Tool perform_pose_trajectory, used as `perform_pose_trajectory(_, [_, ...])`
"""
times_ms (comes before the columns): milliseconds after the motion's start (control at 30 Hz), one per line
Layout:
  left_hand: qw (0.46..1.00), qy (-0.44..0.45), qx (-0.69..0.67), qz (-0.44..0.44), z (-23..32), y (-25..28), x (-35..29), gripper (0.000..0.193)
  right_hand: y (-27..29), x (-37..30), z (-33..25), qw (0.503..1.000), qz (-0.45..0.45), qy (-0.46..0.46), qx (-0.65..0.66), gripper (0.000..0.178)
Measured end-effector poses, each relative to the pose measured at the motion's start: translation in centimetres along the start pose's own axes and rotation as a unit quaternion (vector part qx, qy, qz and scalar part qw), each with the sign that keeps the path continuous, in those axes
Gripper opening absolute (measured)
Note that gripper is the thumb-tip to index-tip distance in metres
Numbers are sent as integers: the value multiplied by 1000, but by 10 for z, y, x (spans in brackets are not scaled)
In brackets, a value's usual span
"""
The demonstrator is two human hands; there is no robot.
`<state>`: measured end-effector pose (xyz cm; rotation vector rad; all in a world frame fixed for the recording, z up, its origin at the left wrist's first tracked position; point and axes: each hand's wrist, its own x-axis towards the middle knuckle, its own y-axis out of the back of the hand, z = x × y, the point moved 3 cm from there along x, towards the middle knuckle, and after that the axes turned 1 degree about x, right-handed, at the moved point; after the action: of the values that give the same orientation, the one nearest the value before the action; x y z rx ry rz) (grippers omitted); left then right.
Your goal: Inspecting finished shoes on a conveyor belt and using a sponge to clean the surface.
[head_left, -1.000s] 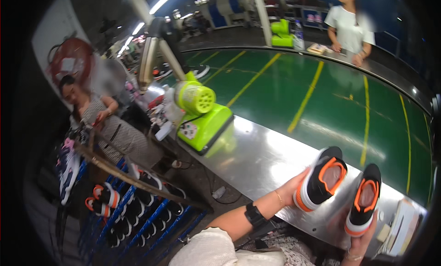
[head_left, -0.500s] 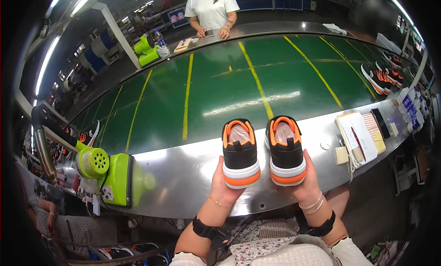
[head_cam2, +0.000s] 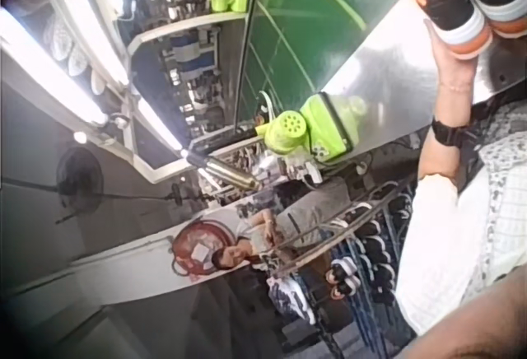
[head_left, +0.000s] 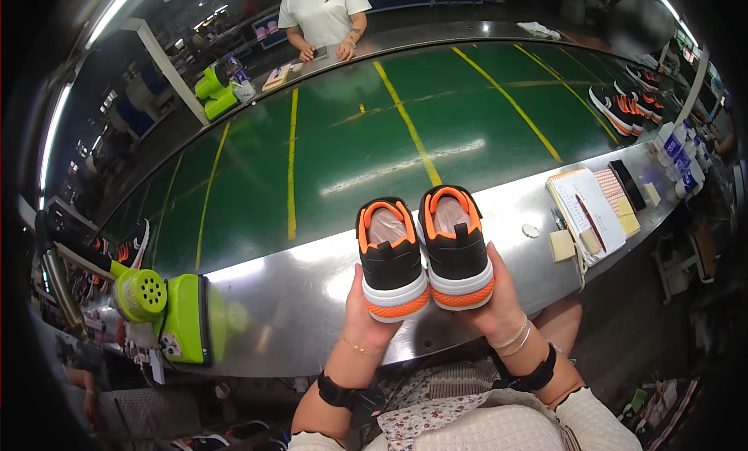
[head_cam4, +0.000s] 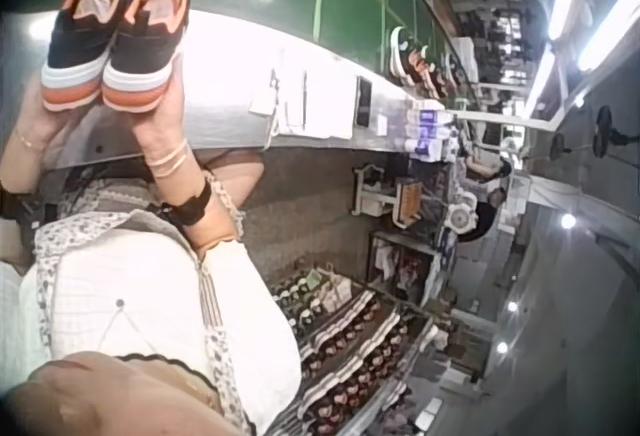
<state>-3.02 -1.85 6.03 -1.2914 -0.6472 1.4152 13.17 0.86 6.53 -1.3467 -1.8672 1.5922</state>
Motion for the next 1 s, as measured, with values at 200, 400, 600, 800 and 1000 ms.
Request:
perform_pose_trajectory(200, [1000,-6,7,19,0,-3,-2,38,-2,0,2,1000,-6,-2,2,52])
perform_pose_trajectory(400, [1000,-4,2,19,0,1,0,39,-1,1,2,1000,7,-2,4,52])
perform_pose_trajectory(600, [1000,-2,1,21,-2,3,2,39,1,0,1,1000,6,-4,-3,52])
perform_pose_trajectory(800, [1000,-11,10,17,-1,4,0,38,0,-1,2,1000,12,-7,-3,52])
perform_pose_trajectory(1000, [995,-31,81,38,1,16,-2,44,13,2,3,1000,14,-6,-16,48])
